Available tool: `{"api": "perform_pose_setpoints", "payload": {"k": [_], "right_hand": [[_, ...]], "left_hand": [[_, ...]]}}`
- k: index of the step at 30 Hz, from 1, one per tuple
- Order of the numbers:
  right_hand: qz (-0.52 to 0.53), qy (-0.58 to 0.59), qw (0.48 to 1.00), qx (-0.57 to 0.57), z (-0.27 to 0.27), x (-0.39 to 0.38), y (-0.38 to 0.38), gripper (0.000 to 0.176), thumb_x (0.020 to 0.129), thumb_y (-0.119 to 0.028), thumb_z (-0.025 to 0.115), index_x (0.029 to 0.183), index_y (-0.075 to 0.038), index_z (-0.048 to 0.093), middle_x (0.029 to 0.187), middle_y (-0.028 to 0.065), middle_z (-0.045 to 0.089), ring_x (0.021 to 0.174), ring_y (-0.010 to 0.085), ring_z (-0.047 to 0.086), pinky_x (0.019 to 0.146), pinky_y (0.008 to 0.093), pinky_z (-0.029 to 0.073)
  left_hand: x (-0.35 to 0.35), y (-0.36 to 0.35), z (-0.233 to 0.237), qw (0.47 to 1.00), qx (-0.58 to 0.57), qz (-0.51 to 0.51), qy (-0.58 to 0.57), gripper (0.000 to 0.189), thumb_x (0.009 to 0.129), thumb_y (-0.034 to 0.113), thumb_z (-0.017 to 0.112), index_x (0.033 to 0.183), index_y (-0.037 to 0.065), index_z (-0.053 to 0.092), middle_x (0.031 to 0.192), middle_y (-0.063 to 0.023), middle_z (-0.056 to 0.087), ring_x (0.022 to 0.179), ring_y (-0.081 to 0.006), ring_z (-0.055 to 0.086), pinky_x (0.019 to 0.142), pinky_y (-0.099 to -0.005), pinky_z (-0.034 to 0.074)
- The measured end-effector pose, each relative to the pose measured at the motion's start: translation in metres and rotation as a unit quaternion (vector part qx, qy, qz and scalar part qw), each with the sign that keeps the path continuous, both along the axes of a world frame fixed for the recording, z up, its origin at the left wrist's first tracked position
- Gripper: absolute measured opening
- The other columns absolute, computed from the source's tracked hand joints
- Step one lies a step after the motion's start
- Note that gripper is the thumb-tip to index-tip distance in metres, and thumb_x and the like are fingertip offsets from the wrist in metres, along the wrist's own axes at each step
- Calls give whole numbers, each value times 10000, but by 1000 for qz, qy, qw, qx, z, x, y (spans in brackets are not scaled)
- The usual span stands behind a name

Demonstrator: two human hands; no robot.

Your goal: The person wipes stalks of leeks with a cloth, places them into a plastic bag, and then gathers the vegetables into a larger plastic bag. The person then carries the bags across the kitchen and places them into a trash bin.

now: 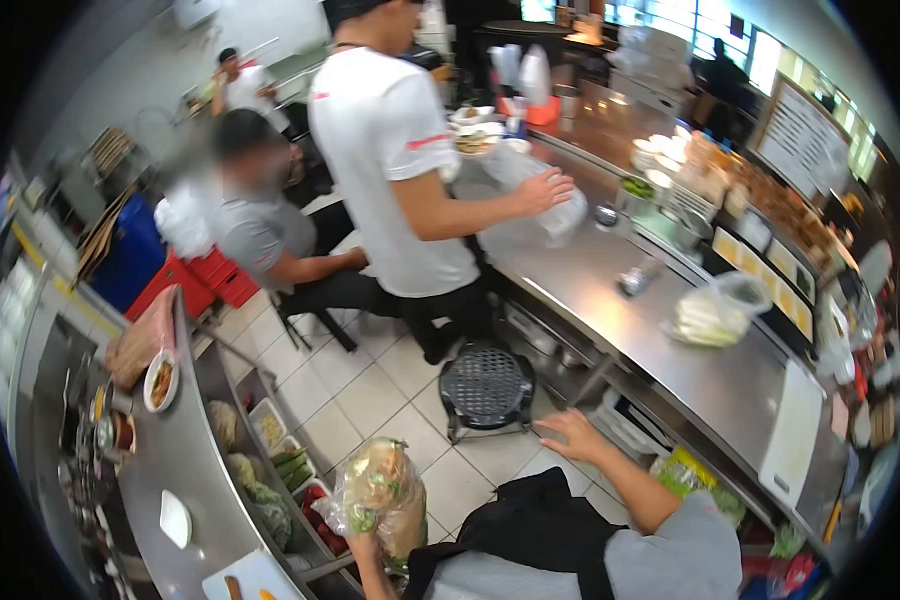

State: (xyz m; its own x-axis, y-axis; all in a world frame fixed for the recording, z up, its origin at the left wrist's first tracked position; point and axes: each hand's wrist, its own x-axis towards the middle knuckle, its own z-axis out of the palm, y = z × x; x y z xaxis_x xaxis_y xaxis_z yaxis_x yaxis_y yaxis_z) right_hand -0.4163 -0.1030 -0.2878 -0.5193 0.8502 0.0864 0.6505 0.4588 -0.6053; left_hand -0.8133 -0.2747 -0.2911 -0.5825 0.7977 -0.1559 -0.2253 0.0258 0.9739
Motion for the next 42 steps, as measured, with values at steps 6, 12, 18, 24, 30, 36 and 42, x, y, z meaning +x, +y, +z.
{"api": "perform_pose_setpoints", "payload": {"k": [6,12,18,24,30,36,42], "right_hand": [[-92,-140,732,-661,-204,24,-44,620,843,-453,472,1212,42,423,1191,180,488,1094,242,466,923,348,368],[186,-319,844,-389,-94,-133,131,555,764,-455,564,1094,-9,542,1010,197,583,921,309,564,822,376,431],[418,113,901,-12,99,-407,201,555,706,-363,661,1187,-132,506,1183,139,495,1089,307,458,902,443,358],[554,153,798,181,108,-566,163,658,652,-570,614,1213,-250,486,1317,121,347,1220,330,306,952,545,219],[447,66,883,127,73,-670,225,691,624,-585,614,1197,-216,502,1272,135,374,1186,329,329,931,515,238],[275,163,941,112,126,-750,312,577,728,-377,611,1202,-83,463,1279,163,360,1179,348,341,976,481,232],[102,326,914,-221,102,-774,421,225,817,-69,558,1028,8,563,958,73,578,914,155,542,836,265,410]], "left_hand": [[-57,14,29,974,24,179,-134,553,688,-51,636,1199,-5,429,1143,-106,507,1003,-232,517,852,-334,434],[-107,10,42,921,39,346,-175,414,709,-3,648,1102,-19,519,1027,-112,581,880,-218,582,783,-326,476],[-149,59,63,907,27,414,-72,462,683,-35,653,1119,-3,502,1046,-108,569,886,-217,576,767,-319,480],[-204,151,84,966,-2,250,67,535,665,38,699,1149,0,475,1089,-89,548,953,-173,537,814,-294,441],[-313,234,46,991,-17,124,42,475,677,29,681,1111,1,491,1047,-70,558,943,-161,536,811,-288,437],[-429,358,59,987,63,139,-59,406,695,11,656,1072,-33,514,1001,-94,582,884,-162,566,760,-285,465],[-537,471,98,940,144,245,-186,431,716,-14,628,1125,-14,492,1022,-85,576,892,-177,568,800,-294,460]]}}
